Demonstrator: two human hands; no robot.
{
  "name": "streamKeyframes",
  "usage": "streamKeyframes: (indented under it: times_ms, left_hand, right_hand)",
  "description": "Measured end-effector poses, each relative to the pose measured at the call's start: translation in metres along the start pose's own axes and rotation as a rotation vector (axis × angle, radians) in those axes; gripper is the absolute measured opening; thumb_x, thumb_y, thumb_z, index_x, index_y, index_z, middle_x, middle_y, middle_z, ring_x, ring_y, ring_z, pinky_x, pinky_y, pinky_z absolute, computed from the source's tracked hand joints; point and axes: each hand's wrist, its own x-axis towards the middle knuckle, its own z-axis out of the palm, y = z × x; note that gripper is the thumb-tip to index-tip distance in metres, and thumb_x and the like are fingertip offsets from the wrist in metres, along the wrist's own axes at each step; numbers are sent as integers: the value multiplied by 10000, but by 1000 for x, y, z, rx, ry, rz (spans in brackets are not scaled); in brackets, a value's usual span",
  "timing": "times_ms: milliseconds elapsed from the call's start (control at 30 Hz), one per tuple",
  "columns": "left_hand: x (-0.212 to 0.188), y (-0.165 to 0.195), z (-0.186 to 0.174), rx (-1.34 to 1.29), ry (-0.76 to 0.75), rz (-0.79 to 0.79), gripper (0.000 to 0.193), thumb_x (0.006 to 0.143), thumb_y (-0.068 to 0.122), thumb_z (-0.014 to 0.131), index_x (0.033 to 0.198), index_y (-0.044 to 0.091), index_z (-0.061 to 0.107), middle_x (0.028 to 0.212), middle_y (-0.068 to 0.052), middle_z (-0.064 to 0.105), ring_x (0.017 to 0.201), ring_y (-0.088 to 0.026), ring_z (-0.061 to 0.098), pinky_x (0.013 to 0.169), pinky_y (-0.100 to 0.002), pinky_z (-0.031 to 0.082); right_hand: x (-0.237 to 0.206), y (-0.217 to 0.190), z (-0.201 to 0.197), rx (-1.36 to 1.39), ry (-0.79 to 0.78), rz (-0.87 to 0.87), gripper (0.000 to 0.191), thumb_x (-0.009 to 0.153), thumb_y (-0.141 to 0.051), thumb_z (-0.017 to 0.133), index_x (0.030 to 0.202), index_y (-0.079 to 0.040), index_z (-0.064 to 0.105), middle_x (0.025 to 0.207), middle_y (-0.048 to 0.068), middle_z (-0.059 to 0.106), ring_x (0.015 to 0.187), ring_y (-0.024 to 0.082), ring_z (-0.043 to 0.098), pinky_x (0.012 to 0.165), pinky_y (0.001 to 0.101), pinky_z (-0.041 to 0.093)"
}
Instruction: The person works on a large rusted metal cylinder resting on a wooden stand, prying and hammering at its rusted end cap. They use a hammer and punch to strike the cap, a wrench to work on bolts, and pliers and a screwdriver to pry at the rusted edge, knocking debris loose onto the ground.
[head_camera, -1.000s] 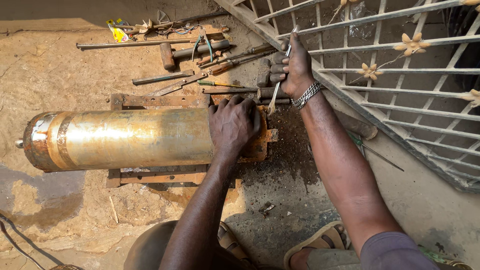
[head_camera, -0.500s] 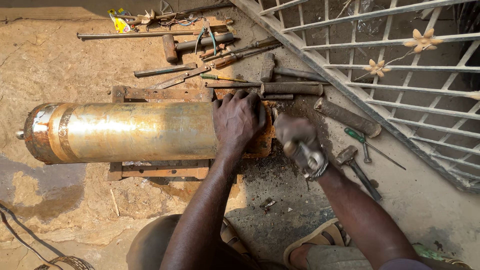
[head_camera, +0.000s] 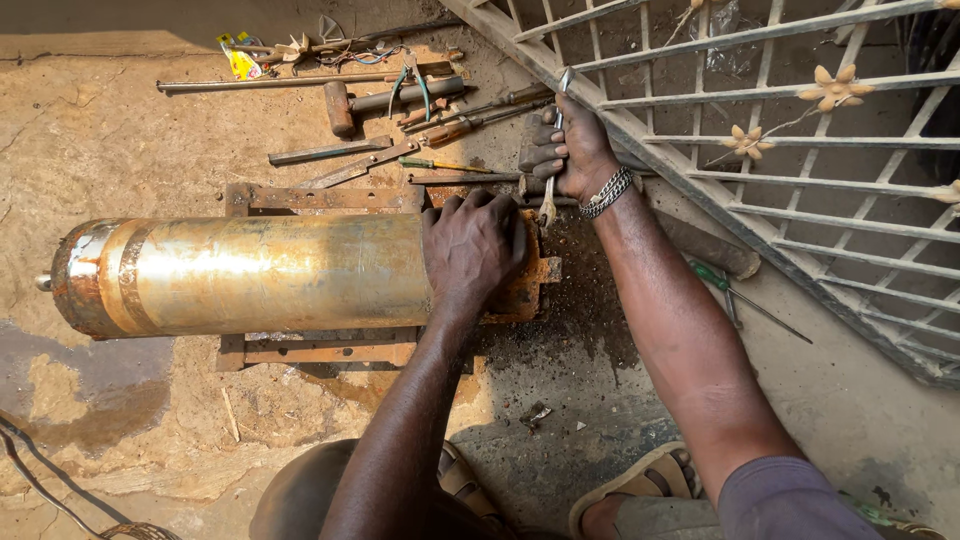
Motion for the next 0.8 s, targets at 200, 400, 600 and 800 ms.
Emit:
streamKeyframes:
  times_ms: [200,400,600,800]
  left_hand:
    - [0,-1,2,-3,37,29,188,891,324,662,930,163,751,984,-48,725,920,-267,656,816,-469,430]
    - [-1,0,1,4,22,23,192,894,326,663,937,163,756,970,-52,725,917,-272,657,812,-474,430]
    - [-1,1,0,-7,41,20,201,885,328,666,952,167,766,985,-57,728,921,-274,658,832,-474,435]
    - [1,-3,4,-4,3,-4,226,886,341,669,972,159,771,996,-68,728,934,-278,655,840,-479,434]
  right_hand:
    - [8,7,-1,67,-63,165,226,1027,-310,546,855,-170,499,625,-98,409,452,12,367,405,182,299]
    - [6,7,7,71,37,211,203,1005,-229,554,830,-163,475,613,-98,420,462,19,391,402,188,317]
    - [3,4,4,-75,117,93,212,1015,-211,535,829,-178,438,605,-101,402,470,20,391,392,195,325]
    - [-41,7,-2,-149,43,-483,157,1098,-301,493,1054,-155,453,703,-88,423,513,45,406,440,217,364]
